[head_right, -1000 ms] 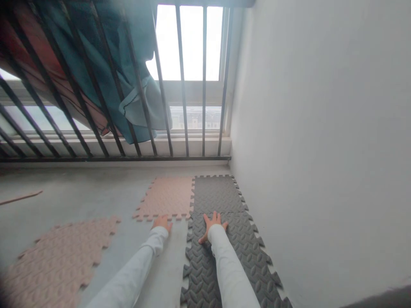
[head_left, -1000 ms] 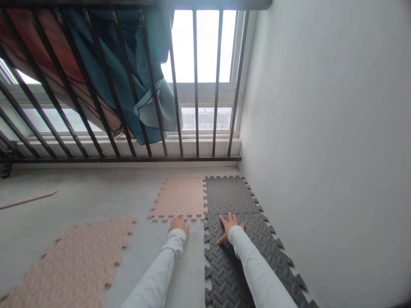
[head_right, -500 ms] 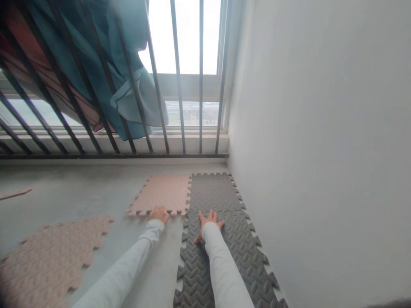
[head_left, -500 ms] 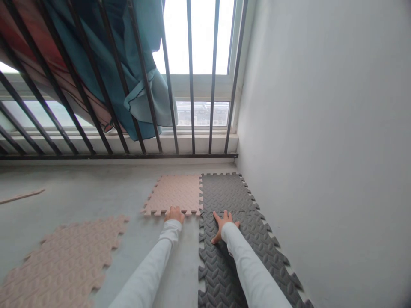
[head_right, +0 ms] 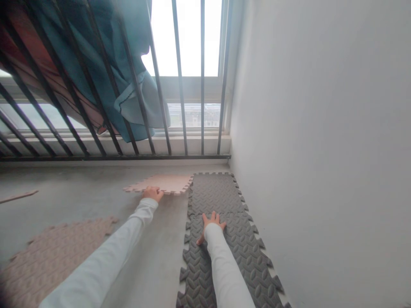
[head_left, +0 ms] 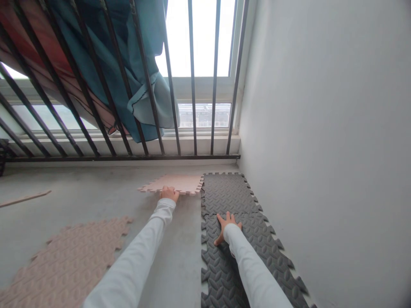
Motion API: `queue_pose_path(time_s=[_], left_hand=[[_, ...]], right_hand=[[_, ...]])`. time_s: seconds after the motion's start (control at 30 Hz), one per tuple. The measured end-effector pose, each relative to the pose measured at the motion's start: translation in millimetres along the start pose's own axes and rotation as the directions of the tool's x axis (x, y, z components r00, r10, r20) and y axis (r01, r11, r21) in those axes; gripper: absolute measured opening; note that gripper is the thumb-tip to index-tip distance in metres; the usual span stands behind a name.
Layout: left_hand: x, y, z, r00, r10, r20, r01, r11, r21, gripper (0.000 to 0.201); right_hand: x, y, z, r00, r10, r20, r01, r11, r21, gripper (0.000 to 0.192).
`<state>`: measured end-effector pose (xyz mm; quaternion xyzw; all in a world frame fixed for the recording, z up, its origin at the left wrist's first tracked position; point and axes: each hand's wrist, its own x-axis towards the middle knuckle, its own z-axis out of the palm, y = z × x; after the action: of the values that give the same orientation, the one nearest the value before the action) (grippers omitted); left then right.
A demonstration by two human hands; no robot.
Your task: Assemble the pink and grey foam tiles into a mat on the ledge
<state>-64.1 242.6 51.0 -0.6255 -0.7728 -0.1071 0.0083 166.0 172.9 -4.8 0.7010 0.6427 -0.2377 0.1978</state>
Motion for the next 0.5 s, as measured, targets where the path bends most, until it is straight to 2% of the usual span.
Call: queue_pose_path(time_s=[0.13, 0.2, 0.27, 0.33, 0.4, 0.47, 0.5], left_hand=[[35, -27, -53.5, 0.976, -0.076, -0.204, 0.056, 0.993, -0.103, 0.033], [45, -49, -79.9, 0.94, -0.12, -0.321, 0.069, 0.984, -0.165, 0.032], [42, -77, -101.4, 0.883, -0.123, -0.453, 0.034, 0.979, -0.2, 0.029], [23, -112, -115.3, 0.803, -0.097, -0.588, -0.03, 0.979, -0.202, 0.028], [-13, -151, -118.7, 0.71, -0.084, -0.699, -0.073, 0.979, -0.192, 0.032], [-63, -191, -108.9, 0.628, -0.1, -0.771, -0.072, 0.98, -0.186, 0.032], [-92, -209, -98.8, 0.602, -0.116, -0.79, -0.048, 0.982, -0.181, 0.03]], right_hand=[[3, 0, 2, 1.0, 0.011, 0.0, -0.011, 1.0, 0.003, 0.126], [4, 0, 4, 1.0, 0.009, -0.006, -0.009, 1.0, 0.004, 0.126], [5, 0, 4, 1.0, 0.005, -0.005, -0.005, 1.0, 0.009, 0.125], [4, 0, 3, 1.0, 0.009, 0.001, -0.009, 1.0, 0.009, 0.123], [3, 0, 2, 1.0, 0.016, -0.005, -0.016, 1.0, 0.001, 0.121], [2, 1, 2, 1.0, 0.017, -0.024, -0.017, 1.0, -0.004, 0.118], [2, 2, 3, 0.999, 0.014, -0.039, -0.014, 1.0, -0.003, 0.116]])
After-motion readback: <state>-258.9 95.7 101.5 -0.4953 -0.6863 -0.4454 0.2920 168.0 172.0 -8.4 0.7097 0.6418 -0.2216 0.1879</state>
